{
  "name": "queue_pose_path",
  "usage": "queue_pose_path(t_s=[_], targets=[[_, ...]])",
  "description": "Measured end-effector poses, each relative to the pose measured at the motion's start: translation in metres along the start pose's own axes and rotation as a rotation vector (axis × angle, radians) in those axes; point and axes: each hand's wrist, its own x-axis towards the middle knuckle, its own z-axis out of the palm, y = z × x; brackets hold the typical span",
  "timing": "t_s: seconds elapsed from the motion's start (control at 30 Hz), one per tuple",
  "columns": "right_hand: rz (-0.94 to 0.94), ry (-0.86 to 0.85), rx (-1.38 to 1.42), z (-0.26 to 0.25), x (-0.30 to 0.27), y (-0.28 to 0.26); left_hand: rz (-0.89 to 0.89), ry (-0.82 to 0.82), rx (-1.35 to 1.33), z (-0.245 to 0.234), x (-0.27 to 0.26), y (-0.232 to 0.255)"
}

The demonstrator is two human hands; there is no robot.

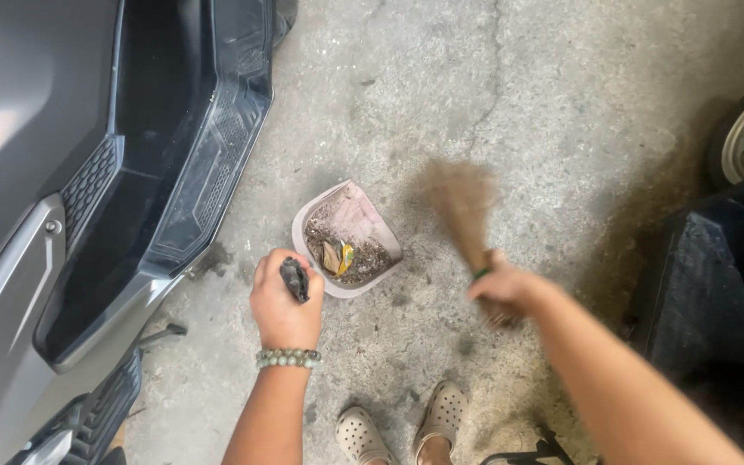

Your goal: Sweeping dirt and debris from an outdoor driveway into a dustpan.

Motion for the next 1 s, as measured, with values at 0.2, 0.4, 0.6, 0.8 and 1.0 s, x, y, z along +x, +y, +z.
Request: queue_pose_path(t_s=[0.2,0.4,0.6,0.8,1.0], targets=[[-0.379,-0.151,-0.384,0.043,0.051,0.086,-0.019,0.007,-0.008,-0.013,-0.002,-0.003],[-0.149,-0.02,-0.021,-0.022,-0.043,0.082,-0.077,-0.017,-0.107,-0.07,-0.011,-0.032],[-0.085,0.214,0.258,-0.043,0.033,0.077,-0.033,0.022,-0.064,-0.105,-0.019,-0.05],[-0.104,0.012,-0.062,0.099,0.015,0.019,-0.077,0.015,0.024,-0.085,-0.027,-0.066],[-0.184,-0.216,-0.317,0.151,-0.041,0.021,-0.034,0.051,-0.002,-0.094,-0.024,-0.062]])
